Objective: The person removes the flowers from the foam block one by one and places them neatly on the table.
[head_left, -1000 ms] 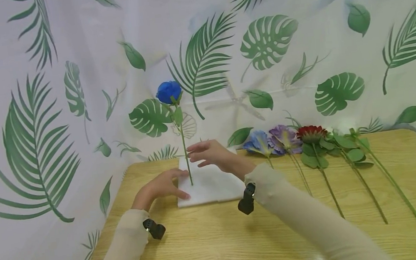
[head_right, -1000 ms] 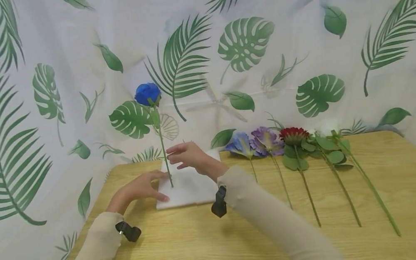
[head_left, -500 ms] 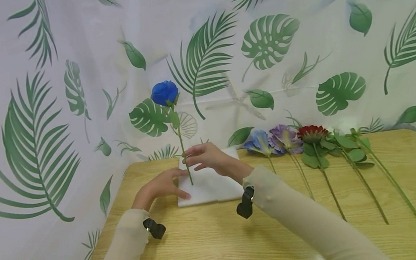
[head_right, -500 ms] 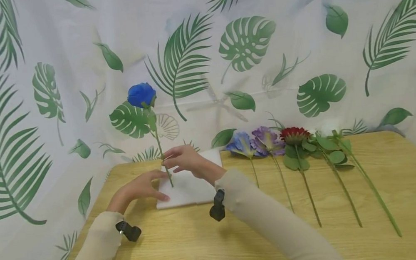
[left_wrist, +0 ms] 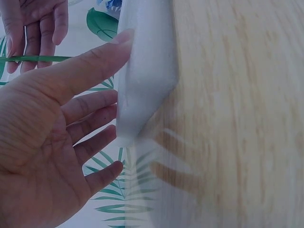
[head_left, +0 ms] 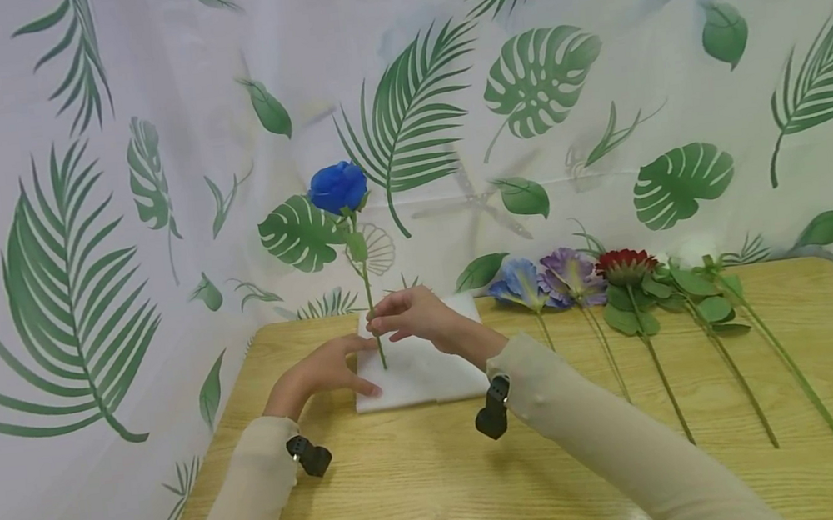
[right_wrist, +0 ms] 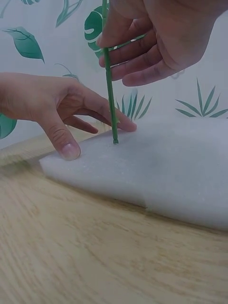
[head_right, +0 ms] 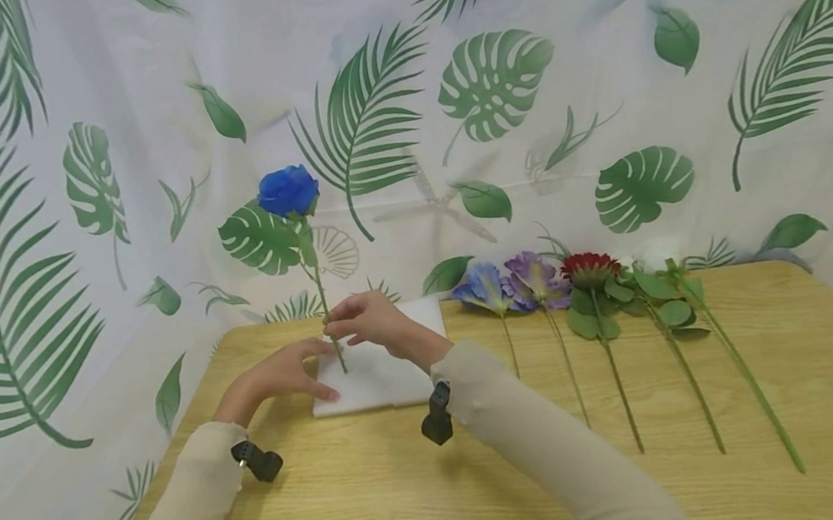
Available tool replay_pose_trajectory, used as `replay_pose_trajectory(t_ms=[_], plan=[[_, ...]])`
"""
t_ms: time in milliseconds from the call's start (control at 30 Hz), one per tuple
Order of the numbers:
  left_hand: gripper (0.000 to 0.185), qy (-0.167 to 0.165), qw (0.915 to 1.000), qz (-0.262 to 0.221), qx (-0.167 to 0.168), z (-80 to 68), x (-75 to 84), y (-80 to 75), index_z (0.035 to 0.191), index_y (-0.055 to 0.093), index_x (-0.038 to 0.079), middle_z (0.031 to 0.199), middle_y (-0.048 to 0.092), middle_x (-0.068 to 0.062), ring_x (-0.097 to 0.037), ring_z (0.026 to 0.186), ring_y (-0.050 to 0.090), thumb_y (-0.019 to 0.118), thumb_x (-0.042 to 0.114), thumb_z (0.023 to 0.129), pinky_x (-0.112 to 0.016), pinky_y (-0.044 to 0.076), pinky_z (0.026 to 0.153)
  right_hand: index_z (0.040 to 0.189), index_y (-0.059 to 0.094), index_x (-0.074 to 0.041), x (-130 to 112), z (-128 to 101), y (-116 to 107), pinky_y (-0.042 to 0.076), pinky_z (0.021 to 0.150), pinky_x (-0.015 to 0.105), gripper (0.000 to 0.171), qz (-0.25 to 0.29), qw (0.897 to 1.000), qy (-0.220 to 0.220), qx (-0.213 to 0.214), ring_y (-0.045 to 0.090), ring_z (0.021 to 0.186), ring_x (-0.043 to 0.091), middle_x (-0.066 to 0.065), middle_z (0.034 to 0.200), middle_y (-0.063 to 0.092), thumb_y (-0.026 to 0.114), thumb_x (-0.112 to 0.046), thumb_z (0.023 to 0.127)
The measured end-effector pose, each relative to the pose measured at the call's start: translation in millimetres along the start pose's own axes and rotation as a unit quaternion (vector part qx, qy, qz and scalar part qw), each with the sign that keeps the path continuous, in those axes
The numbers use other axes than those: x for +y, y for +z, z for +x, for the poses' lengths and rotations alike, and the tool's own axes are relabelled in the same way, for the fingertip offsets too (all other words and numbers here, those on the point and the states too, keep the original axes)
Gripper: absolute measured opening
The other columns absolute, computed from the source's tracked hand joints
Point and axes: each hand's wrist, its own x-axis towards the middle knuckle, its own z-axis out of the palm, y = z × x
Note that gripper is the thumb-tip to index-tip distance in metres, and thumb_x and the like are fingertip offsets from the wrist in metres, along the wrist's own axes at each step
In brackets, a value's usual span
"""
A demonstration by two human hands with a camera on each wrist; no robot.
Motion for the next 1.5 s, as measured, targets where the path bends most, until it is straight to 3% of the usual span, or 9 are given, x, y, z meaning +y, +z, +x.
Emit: replay_pose_trajectory(t_ms=[967, 1167, 1333, 1500], plan=[[0.081, -0.012, 0.9998, -0.016, 0.006, -2.5, 2.5, 0.5, 0.147, 0.054, 0.009, 0.157, 0.048, -0.012, -0.035, 0.149, 0.038, 0.09, 0.03, 0.078, -0.056, 0.032, 0.123, 0.11, 0.072, 0.004, 2.2, 2.1, 4.6, 0.057, 0.098, 0.052, 0.02, -0.003, 0.998, -0.053, 0.042, 0.071, 0.09, 0.012, 0.014, 0.104, 0.076, 0.073, -0.003, 0.092], [0.081, -0.015, 0.9997, -0.021, 0.005, -3.0, 2.0, 0.4, 0.147, 0.054, 0.009, 0.157, 0.048, -0.011, -0.035, 0.149, 0.038, 0.09, 0.03, 0.078, -0.056, 0.031, 0.123, 0.108, 0.073, 0.004, -0.4, 2.0, 4.4, 0.062, 0.088, 0.038, 0.017, -0.006, 0.998, -0.052, 0.045, 0.071, 0.089, 0.012, 0.013, 0.101, 0.076, 0.073, -0.001, 0.091], [0.082, -0.012, 0.9997, -0.019, 0.005, -3.1, 2.0, 0.2, 0.148, 0.054, 0.009, 0.157, 0.048, -0.011, -0.035, 0.149, 0.037, 0.09, 0.031, 0.078, -0.055, 0.03, 0.123, 0.106, 0.073, 0.008, -2.6, 1.8, 4.7, 0.062, 0.088, 0.041, 0.017, -0.018, 0.996, -0.067, 0.047, 0.07, 0.085, 0.01, 0.016, 0.099, 0.076, 0.072, 0.002, 0.091], [0.083, -0.008, 0.9999, -0.014, 0.002, -2.4, 0.8, -0.1, 0.148, 0.053, 0.01, 0.158, 0.047, -0.011, -0.035, 0.15, 0.036, 0.09, 0.032, 0.078, -0.055, 0.03, 0.124, 0.103, 0.073, 0.008, -2.8, 2.0, 4.0, 0.062, 0.082, 0.033, 0.014, -0.026, 0.995, -0.085, 0.052, 0.069, 0.082, 0.009, 0.016, 0.095, 0.076, 0.072, 0.003, 0.09]])
